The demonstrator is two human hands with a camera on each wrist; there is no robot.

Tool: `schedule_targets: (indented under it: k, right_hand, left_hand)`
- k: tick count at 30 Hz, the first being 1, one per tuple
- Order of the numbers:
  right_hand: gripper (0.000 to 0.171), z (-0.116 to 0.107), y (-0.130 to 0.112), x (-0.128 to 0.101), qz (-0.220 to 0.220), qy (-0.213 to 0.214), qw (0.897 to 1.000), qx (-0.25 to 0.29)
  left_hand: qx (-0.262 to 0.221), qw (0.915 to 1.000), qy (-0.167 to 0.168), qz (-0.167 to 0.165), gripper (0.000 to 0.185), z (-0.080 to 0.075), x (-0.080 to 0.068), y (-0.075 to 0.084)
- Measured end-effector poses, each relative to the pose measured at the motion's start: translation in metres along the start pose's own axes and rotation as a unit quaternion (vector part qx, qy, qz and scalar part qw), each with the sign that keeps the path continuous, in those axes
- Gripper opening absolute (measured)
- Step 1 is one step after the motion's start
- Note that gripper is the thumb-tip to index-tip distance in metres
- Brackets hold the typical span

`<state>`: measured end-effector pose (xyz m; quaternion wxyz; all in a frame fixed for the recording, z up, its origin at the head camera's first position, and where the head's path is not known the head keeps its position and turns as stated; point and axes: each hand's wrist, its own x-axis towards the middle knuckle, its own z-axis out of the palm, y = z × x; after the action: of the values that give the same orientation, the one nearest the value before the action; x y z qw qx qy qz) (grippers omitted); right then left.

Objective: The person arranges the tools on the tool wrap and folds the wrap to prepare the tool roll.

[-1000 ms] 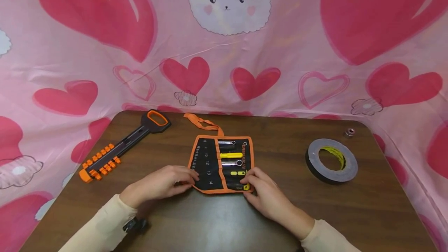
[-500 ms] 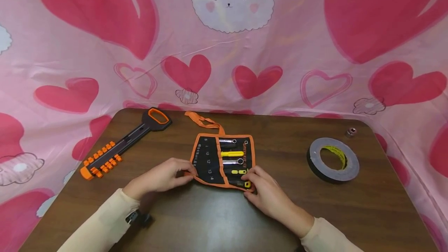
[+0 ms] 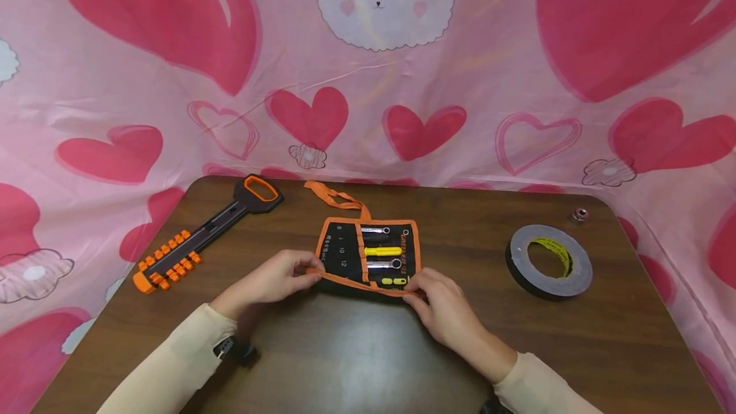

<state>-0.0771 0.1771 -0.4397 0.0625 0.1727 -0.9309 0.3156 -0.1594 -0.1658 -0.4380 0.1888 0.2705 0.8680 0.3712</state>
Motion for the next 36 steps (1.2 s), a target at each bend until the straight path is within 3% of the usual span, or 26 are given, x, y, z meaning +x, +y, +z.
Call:
schedule_targets:
  k: [17,23,28,32,36]
  right_hand:
    - [0.014,0.001,0.006,0.011,0.076,-0.039,0.992,0.092]
    - [0.005,-0.003,0.01,0.021,0.117,-0.065,0.981,0.14]
    - [0.007,-0.005,0.014,0.03,0.149,-0.085,0.967,0.187]
    - [0.013,-0.006,0.017,0.034,0.181,-0.094,0.956,0.209]
    - [0.016,-0.007,0.02,0.037,0.197,-0.093,0.949,0.227]
  left_hand:
    - [-0.058,0.9957,0.013,-0.071,0.011,0.004,0.009,0.001]
    - [-0.077,0.993,0.04,-0.08,0.013,0.004,0.011,0.003]
    - [-0.083,0.9915,0.059,-0.081,0.016,0.004,0.013,0.003]
    - [-0.065,0.9928,0.084,-0.055,0.017,0.002,0.012,0.004]
    - [-0.015,0.9892,0.146,0.011,0.02,0.002,0.01,0.009]
